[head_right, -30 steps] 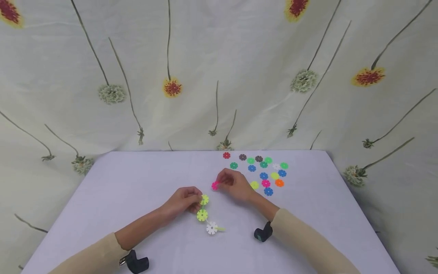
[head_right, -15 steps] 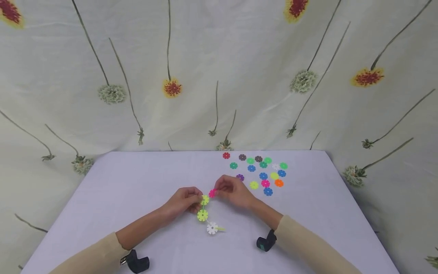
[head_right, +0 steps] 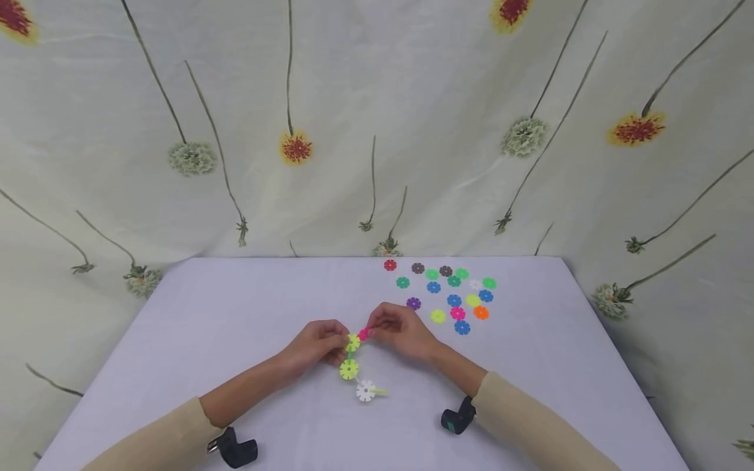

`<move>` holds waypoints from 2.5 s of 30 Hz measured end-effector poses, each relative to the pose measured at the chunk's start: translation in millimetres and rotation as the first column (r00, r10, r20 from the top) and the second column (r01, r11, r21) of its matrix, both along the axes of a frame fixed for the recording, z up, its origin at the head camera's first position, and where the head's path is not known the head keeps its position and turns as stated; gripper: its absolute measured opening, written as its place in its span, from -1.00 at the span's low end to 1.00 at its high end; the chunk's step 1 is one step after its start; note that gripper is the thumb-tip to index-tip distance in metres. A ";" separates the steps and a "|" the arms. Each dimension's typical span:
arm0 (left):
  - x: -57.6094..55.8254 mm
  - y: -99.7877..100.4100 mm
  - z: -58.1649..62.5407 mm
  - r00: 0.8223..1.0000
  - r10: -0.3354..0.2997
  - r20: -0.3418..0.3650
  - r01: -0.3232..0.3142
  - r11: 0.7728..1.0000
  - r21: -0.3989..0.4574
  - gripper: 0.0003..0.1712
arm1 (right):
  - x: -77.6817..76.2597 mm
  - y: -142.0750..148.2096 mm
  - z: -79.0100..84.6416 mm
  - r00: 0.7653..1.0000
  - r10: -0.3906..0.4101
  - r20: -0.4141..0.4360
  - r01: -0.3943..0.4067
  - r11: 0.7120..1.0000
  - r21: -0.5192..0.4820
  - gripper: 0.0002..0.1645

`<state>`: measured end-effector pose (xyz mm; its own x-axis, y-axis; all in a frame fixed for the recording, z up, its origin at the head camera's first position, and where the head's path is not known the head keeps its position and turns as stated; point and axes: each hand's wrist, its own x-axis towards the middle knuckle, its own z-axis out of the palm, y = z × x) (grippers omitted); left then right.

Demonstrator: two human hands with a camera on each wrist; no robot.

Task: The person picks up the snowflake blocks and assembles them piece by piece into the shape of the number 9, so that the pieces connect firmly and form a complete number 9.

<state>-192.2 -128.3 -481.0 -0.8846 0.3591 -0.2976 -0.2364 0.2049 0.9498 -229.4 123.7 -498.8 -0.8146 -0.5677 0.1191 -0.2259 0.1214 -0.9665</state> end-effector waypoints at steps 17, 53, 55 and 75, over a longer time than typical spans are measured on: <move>-1.4 5.3 3.0 0.999 -0.039 -0.013 0.039 0.999 -0.017 -0.77 | 8.3 -1.8 2.1 0.998 -0.019 -0.058 0.020 1.000 0.020 -0.84; 5.4 -0.1 2.0 0.999 -0.039 0.001 0.039 0.999 0.002 -0.80 | -57.5 14.5 11.4 0.947 -0.204 -0.247 0.274 0.915 0.295 -0.89; 5.7 -1.6 1.7 0.999 -0.038 0.004 0.038 0.999 0.003 -0.80 | -67.7 13.9 13.8 0.936 -0.213 -0.278 0.301 0.897 0.324 -0.90; 7.9 -9.8 0.2 0.999 -0.032 0.005 0.032 0.999 0.009 -0.80 | -124.5 -13.6 9.5 0.845 -0.385 -0.370 0.534 0.645 0.547 -0.62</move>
